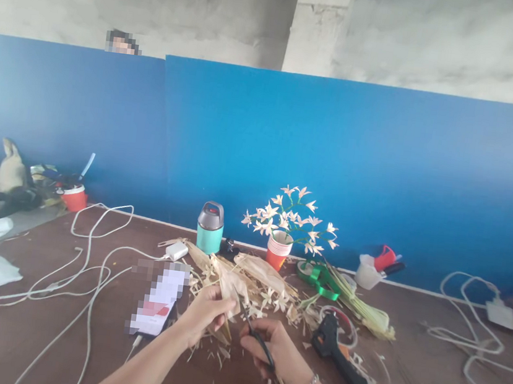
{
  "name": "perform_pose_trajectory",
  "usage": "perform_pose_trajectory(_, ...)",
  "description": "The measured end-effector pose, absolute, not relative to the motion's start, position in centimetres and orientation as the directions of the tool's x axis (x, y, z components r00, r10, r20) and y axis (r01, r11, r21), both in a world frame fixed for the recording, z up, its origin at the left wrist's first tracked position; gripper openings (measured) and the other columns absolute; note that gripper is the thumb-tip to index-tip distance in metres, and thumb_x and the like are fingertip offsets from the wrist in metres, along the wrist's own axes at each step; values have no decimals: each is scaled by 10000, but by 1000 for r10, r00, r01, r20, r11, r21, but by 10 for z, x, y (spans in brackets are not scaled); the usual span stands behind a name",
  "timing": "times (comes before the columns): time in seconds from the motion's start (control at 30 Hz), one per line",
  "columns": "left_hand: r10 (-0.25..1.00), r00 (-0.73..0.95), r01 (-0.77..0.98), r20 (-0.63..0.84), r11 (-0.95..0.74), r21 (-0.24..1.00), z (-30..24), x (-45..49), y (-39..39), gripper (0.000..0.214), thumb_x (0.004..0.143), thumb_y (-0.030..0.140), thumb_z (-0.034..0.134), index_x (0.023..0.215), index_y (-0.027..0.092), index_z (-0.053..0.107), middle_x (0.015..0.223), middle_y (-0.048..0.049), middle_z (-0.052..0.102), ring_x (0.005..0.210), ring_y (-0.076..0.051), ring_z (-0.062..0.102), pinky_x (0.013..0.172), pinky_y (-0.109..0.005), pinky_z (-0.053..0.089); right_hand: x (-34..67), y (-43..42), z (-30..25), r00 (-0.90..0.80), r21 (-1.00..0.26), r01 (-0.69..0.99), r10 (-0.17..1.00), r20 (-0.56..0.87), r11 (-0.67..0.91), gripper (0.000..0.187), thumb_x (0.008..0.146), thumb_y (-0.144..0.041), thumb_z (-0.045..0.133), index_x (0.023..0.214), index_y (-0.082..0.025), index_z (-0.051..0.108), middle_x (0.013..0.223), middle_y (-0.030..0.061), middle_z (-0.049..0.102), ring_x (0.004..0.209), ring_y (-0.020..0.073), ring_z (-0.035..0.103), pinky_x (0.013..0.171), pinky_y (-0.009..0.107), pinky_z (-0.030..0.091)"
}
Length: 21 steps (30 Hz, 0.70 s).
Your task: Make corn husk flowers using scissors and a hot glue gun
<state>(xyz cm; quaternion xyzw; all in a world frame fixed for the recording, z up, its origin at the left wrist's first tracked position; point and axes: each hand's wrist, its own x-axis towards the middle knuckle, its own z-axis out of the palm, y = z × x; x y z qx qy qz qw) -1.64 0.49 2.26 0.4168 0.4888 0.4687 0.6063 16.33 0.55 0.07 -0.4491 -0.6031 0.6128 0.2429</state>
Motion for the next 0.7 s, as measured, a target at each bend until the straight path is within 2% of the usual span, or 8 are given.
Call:
perform_pose_trajectory(0.13,972,111,-110,-208,220,969,18,-20,7,158,634,275,649,666,128,599,597,-4,607,373,-28,397,331,-140,249,165,6,-2,-491,-958,253,835,-248,-136,377,630,-485,711,757,-149,598,389,-95,442,307,41,352,295,152,262)
perform_pose_trajectory(0.3,970,138,-81,-199,212,974,17,-23,9,144,636,266,644,653,128,605,543,14,579,365,-32,384,332,-144,236,167,6,-1,-507,-953,280,825,-250,-116,339,656,-460,698,754,-154,588,375,-102,421,299,38,338,291,150,227)
perform_pose_trajectory(0.5,967,163,-96,-198,216,972,19,-26,9,145,636,270,659,648,138,601,575,9,608,370,-26,365,348,-152,218,169,8,-3,-509,-944,318,826,-243,-82,302,685,-432,679,761,-150,603,383,-94,435,307,42,360,302,149,255)
perform_pose_trajectory(0.7,973,105,-60,-207,214,975,20,-29,9,211,638,324,696,700,147,601,486,55,518,384,-38,359,376,-153,215,170,8,2,-508,-943,327,830,-229,-60,282,695,-419,678,714,-150,597,369,-97,411,303,40,356,309,149,256)
